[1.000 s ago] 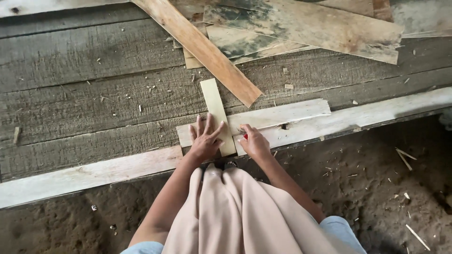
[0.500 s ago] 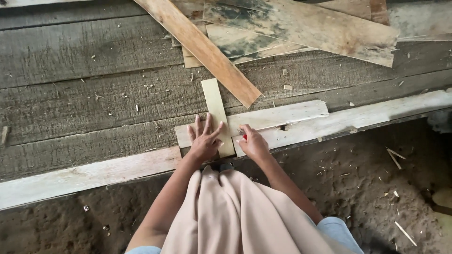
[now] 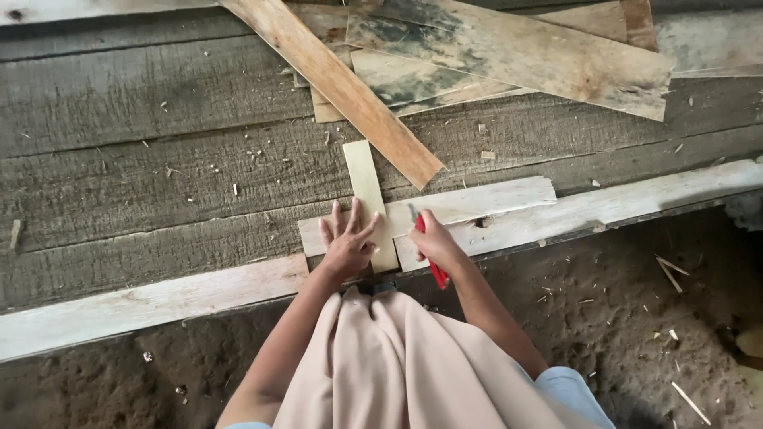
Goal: Cutting thin wood strips with a utility knife and arranging them on a wooden surface
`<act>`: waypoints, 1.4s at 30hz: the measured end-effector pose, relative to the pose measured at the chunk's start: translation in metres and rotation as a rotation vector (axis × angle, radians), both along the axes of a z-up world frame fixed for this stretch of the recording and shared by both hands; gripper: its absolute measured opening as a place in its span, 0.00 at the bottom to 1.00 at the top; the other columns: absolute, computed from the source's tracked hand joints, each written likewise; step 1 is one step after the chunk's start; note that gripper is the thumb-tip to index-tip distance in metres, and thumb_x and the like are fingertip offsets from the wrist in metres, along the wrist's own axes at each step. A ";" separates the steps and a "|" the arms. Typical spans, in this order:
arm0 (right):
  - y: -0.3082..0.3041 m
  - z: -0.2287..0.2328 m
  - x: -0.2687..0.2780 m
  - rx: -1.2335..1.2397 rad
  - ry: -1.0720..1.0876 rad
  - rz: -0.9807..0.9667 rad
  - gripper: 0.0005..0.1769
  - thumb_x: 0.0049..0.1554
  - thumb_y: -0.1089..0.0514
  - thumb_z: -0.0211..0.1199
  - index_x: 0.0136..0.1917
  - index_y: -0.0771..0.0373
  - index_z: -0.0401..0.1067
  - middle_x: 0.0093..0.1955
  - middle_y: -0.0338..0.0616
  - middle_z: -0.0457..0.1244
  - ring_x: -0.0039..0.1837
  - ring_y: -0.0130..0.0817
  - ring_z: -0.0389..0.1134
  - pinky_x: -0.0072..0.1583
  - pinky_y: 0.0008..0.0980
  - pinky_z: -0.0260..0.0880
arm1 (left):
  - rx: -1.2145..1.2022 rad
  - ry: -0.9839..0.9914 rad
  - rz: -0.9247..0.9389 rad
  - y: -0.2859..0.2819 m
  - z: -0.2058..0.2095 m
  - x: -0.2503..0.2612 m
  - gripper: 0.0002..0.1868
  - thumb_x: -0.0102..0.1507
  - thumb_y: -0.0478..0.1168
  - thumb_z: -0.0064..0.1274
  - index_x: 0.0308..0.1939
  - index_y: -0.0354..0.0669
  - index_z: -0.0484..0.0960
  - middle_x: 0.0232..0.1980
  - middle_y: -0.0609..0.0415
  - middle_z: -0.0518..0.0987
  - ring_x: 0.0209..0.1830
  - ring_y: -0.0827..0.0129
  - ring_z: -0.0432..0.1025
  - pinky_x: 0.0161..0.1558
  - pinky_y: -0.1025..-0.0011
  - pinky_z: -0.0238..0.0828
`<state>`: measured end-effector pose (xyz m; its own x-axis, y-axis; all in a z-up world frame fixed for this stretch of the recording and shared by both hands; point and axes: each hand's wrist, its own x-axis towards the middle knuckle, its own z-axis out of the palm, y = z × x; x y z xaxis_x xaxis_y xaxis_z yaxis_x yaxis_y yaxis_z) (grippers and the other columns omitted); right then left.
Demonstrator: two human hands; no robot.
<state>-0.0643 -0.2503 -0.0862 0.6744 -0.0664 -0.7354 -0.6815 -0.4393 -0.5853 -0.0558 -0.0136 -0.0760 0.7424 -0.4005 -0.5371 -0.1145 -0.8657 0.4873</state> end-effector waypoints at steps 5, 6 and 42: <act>0.001 0.007 0.010 0.111 -0.052 -0.189 0.21 0.54 0.60 0.53 0.61 0.64 0.66 0.35 0.52 0.63 0.32 0.37 0.69 0.36 0.35 0.76 | 0.037 -0.004 -0.023 0.000 0.000 0.001 0.41 0.65 0.56 0.50 0.80 0.80 0.49 0.86 0.58 0.27 0.82 0.39 0.15 0.72 0.29 0.16; 0.000 0.006 0.010 0.113 -0.028 -0.209 0.20 0.56 0.60 0.49 0.61 0.64 0.65 0.37 0.51 0.62 0.32 0.35 0.67 0.35 0.34 0.76 | 0.055 -0.007 -0.024 -0.001 -0.002 0.001 0.41 0.65 0.57 0.50 0.80 0.80 0.49 0.86 0.58 0.27 0.82 0.39 0.15 0.72 0.29 0.16; 0.002 0.042 -0.004 0.411 -0.060 -0.400 0.23 0.59 0.59 0.62 0.65 0.65 0.60 0.40 0.52 0.61 0.34 0.41 0.70 0.41 0.42 0.80 | 0.049 0.011 0.009 -0.004 0.009 0.002 0.40 0.63 0.58 0.46 0.79 0.82 0.50 0.86 0.60 0.26 0.82 0.41 0.14 0.73 0.32 0.14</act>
